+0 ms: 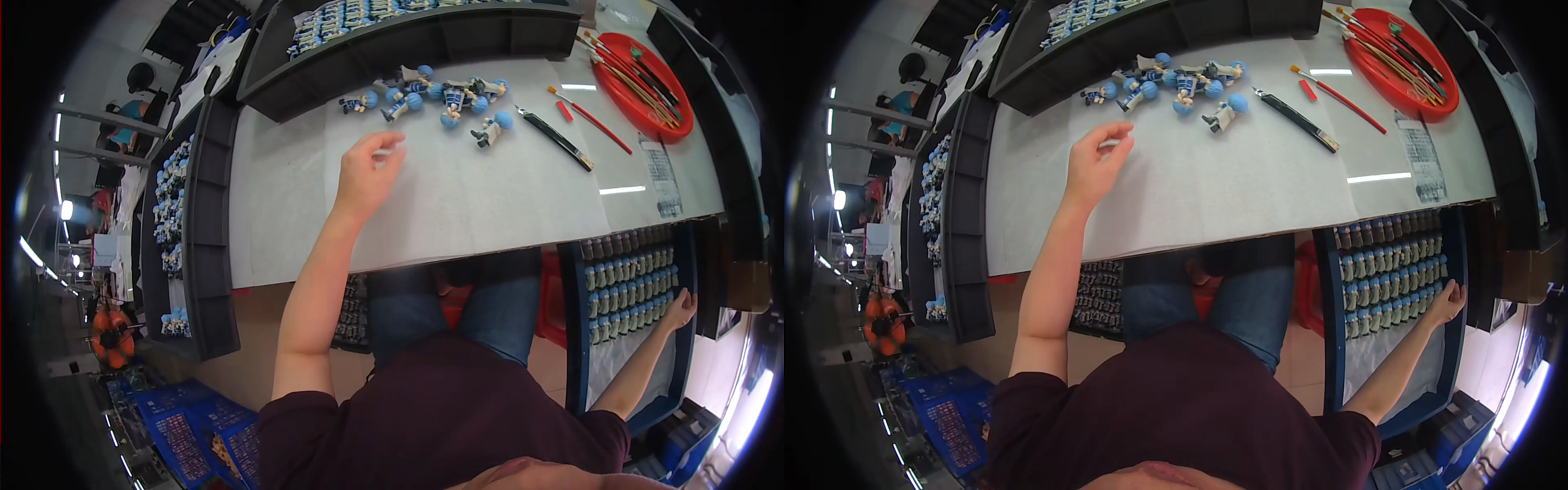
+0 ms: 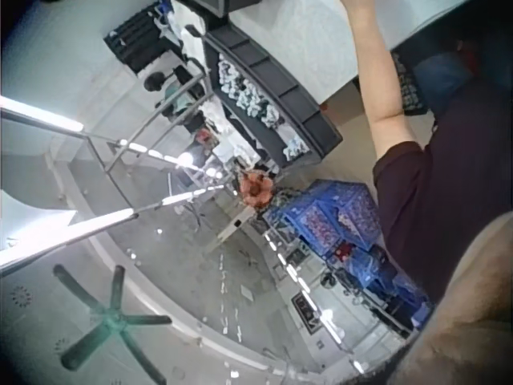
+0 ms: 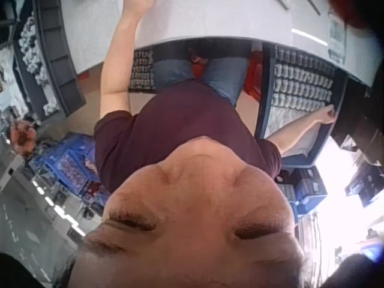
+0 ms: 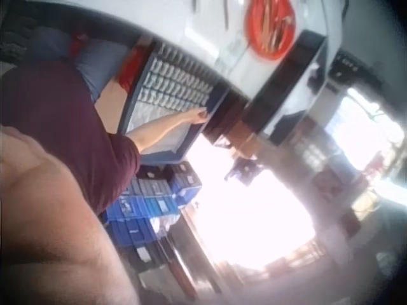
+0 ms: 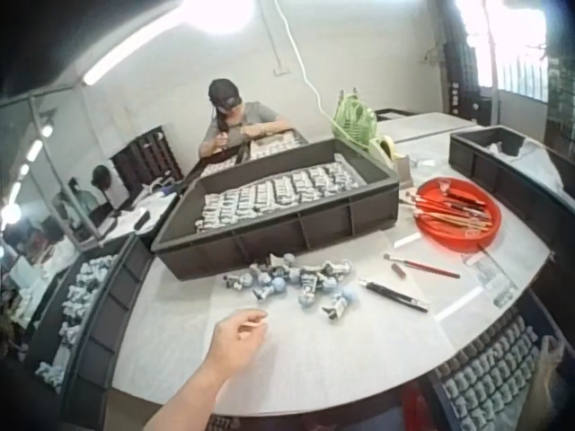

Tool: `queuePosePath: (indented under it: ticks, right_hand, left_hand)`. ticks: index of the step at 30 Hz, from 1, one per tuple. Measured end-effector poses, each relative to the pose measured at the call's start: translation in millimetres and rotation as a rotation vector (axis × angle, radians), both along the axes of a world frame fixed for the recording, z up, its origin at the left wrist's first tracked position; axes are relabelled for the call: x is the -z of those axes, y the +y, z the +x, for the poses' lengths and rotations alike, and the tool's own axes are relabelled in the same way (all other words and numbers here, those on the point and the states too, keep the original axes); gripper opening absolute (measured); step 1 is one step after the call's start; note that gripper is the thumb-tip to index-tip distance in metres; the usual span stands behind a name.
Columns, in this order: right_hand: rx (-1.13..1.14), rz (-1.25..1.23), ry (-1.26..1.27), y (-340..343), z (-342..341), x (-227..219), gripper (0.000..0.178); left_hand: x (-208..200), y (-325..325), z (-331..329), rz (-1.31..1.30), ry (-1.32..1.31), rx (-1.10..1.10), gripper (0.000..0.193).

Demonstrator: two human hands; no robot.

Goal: The person assembles small blue and white toy figures by hand at a workbench. They pick up a body and a head, connect them, and place the completed figure into a blue tray. The process is repeated for multiple figures.

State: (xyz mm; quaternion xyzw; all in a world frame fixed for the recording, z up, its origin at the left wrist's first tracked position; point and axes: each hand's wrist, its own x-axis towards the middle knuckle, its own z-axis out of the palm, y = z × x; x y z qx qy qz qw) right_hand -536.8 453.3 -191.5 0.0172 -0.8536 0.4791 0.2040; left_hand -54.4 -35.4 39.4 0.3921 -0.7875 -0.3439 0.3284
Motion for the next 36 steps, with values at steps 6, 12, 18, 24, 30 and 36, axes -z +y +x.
queuePosePath:
  ticks: [6,12,18,24,30,36]
  right_hand:
    - [-0.392,-0.327,0.116,-130,130,-121,0.031]
    - [-0.830,-0.517,0.066,-211,232,-176,0.022]
    - [-1.398,-0.405,-0.346,-310,338,-203,0.029]
    - [-1.633,-0.337,-0.343,-360,395,-206,0.049]
    - [-1.595,-0.400,-0.422,-372,397,-191,0.053]
    - [-1.539,-0.298,-0.263,-368,402,-188,0.061]
  left_hand:
    - [31,-69,-37,-0.497,-0.251,-0.104,0.029]
    - [11,-33,-7,0.397,0.269,0.003,0.024]
    - [4,42,36,0.983,0.736,0.239,0.027]
    - [24,53,50,0.906,0.768,0.251,0.029]
    - [36,47,51,0.686,0.670,0.138,0.029]
    - [35,42,55,0.800,0.782,0.136,0.029]
